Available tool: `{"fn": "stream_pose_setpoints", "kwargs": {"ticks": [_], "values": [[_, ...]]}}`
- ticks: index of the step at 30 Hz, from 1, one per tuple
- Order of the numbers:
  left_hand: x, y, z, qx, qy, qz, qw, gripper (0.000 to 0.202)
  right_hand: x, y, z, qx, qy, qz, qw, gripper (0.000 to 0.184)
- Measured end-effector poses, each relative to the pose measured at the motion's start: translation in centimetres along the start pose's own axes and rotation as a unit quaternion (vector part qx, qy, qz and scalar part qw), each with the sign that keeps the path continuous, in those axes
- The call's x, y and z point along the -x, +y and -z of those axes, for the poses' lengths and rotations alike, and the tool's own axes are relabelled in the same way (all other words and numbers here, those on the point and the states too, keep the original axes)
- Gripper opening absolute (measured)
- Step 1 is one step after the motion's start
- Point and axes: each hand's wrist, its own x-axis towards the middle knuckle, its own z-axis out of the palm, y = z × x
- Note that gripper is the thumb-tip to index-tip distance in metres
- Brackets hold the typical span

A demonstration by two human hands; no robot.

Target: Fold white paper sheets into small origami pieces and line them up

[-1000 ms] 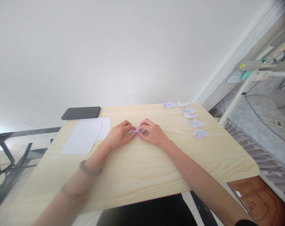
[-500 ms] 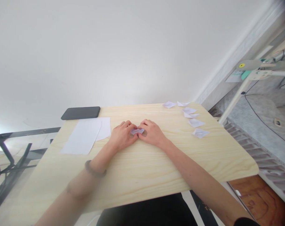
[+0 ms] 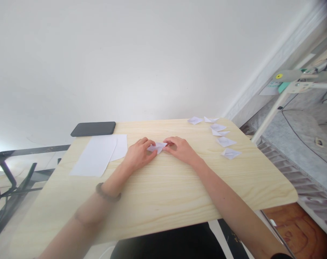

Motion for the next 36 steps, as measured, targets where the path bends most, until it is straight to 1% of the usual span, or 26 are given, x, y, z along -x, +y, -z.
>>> {"fn": "stream_pose_setpoints", "kwargs": {"ticks": [2, 4, 7, 12, 15, 18, 21, 24, 27, 29, 32, 34, 36], "values": [[0.0, -0.4, 0.0, 0.021, 0.005, -0.001, 1.0, 0.024, 0.0, 0.2, 0.2, -0.02, 0.007, 0.004, 1.0, 0.019], [0.0, -0.6, 0.0, 0.037, 0.008, -0.004, 0.999, 0.025, 0.0, 0.3, 0.2, -0.029, 0.012, 0.015, 0.999, 0.019], [0.1, -0.8, 0.0, 0.051, 0.009, -0.008, 0.999, 0.027, 0.0, 0.1, 0.0, -0.009, 0.001, 0.036, 0.999, 0.021], [0.0, -1.1, 0.0, 0.077, -0.008, -0.016, 0.997, 0.031, -0.1, 0.0, 0.1, 0.021, -0.013, 0.065, 0.998, 0.016], [0.0, -1.8, 0.0, 0.103, -0.025, -0.027, 0.994, 0.035, 0.0, 0.2, 0.2, 0.015, -0.012, 0.063, 0.998, 0.014], [-0.1, -2.3, -0.1, 0.12, -0.029, -0.03, 0.992, 0.035, -0.1, 0.2, 0.3, 0.009, -0.016, 0.057, 0.998, 0.014], [-0.1, -2.5, -0.1, 0.133, -0.022, -0.029, 0.991, 0.03, -0.1, 0.2, 0.5, 0.006, -0.024, 0.058, 0.998, 0.014], [-0.1, -2.4, 0.1, 0.152, -0.003, -0.022, 0.988, 0.03, -0.1, 0.3, 0.6, -0.001, -0.03, 0.061, 0.998, 0.014], [0.0, -2.4, 0.3, 0.175, 0.019, 0.016, 0.984, 0.032, -0.1, 0.4, 0.6, -0.025, -0.016, 0.061, 0.998, 0.015], [0.1, -2.6, 0.3, 0.177, 0.029, 0.043, 0.983, 0.031, -0.2, 0.5, 0.5, -0.056, 0.009, 0.036, 0.998, 0.017], [0.1, -2.8, 0.1, 0.163, 0.042, 0.063, 0.984, 0.032, -0.1, 0.8, 0.3, -0.106, 0.051, -0.037, 0.992, 0.02], [0.1, -2.9, 0.1, 0.161, 0.046, 0.056, 0.984, 0.033, -0.1, 0.9, 0.1, -0.127, 0.064, -0.075, 0.987, 0.019], [0.0, -2.9, 0.2, 0.166, 0.045, 0.038, 0.984, 0.033, -0.1, 1.1, 0.1, -0.137, 0.076, -0.1, 0.983, 0.02]]}}
